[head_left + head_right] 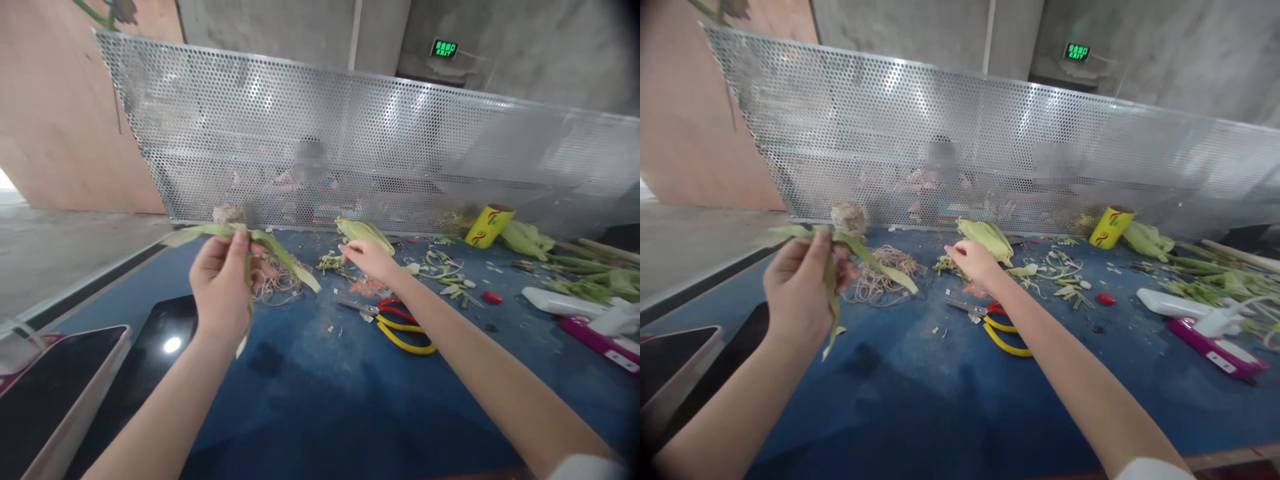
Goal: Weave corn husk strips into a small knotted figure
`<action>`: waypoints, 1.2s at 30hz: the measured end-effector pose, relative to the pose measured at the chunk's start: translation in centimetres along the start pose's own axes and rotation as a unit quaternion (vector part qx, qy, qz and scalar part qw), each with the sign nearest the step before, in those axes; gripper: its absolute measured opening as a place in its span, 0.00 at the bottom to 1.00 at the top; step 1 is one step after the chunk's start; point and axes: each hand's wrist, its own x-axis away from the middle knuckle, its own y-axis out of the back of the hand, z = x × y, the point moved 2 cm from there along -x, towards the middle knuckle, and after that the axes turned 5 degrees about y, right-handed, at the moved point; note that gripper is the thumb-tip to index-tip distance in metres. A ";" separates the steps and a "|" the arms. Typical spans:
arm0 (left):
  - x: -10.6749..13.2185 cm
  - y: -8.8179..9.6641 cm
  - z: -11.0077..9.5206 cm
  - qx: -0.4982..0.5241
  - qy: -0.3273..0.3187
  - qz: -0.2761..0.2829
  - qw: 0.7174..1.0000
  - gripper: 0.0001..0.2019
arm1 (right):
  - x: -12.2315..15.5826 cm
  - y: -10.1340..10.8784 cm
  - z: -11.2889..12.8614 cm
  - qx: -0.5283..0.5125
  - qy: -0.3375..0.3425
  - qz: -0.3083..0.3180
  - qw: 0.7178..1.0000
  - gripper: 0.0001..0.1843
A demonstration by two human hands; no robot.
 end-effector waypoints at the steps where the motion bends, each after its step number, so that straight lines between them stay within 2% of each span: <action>1: 0.4 -0.2 0.3 -0.004 0.031 0.029 0.999 0.12 | 1.1 0.3 0.5 -0.027 0.021 0.016 0.999 0.23; 5: 2.5 -1.4 1.1 -0.028 0.129 0.167 0.977 0.11 | 5.6 1.1 2.1 -0.138 0.085 0.065 0.985 0.20; 7: 3.5 -1.9 1.3 -0.037 0.163 0.231 0.959 0.11 | 7.1 1.1 2.6 -0.194 0.119 0.059 0.972 0.13; 9: 4.5 -2.2 1.5 -0.053 0.186 0.270 0.943 0.11 | 8.2 0.8 3.0 -0.236 0.159 0.048 0.957 0.05; 11: 5.2 -2.4 1.7 -0.082 0.203 0.285 0.933 0.11 | 8.8 0.3 3.2 -0.248 0.181 -0.001 0.952 0.14; 13: 5.7 -2.4 1.9 -0.113 0.214 0.287 0.927 0.10 | 9.2 -0.1 3.1 -0.211 0.183 -0.084 0.956 0.23; 15: 6.0 -2.4 2.1 -0.138 0.214 0.294 0.921 0.09 | 9.4 -0.4 2.8 -0.169 0.202 -0.119 0.958 0.21; 18: 6.2 -2.5 2.4 -0.164 0.220 0.320 0.907 0.09 | 9.3 -0.5 2.1 -0.193 0.224 -0.090 0.951 0.15; 21: 6.4 -2.7 2.5 -0.184 0.240 0.345 0.889 0.10 | 8.8 -0.3 1.2 -0.303 0.194 -0.059 0.931 0.10; 24: 6.8 -3.2 2.6 -0.212 0.249 0.350 0.878 0.10 | 8.4 -0.4 1.0 -0.387 0.150 -0.037 0.909 0.14; 27: 7.2 -3.7 2.8 -0.218 0.285 0.335 0.871 0.08 | 8.4 -0.9 0.9 -0.456 0.062 -0.033 0.887 0.08; 29: 7.5 -4.0 3.0 -0.203 0.327 0.325 0.864 0.09 | 8.4 -1.3 0.8 -0.519 0.014 -0.027 0.854 0.09; 31: 7.7 -4.2 3.2 -0.184 0.365 0.311 0.858 0.09 | 8.4 -1.7 0.7 -0.579 -0.004 -0.025 0.815 0.09; 34: 7.9 -4.3 3.5 -0.152 0.387 0.266 0.869 0.08 | 8.2 -2.0 0.5 -0.632 -0.022 -0.051 0.773 0.08; 36: 7.9 -4.3 3.8 -0.136 0.390 0.232 0.881 0.08 | 8.2 -2.1 0.5 -0.641 -0.036 -0.053 0.765 0.09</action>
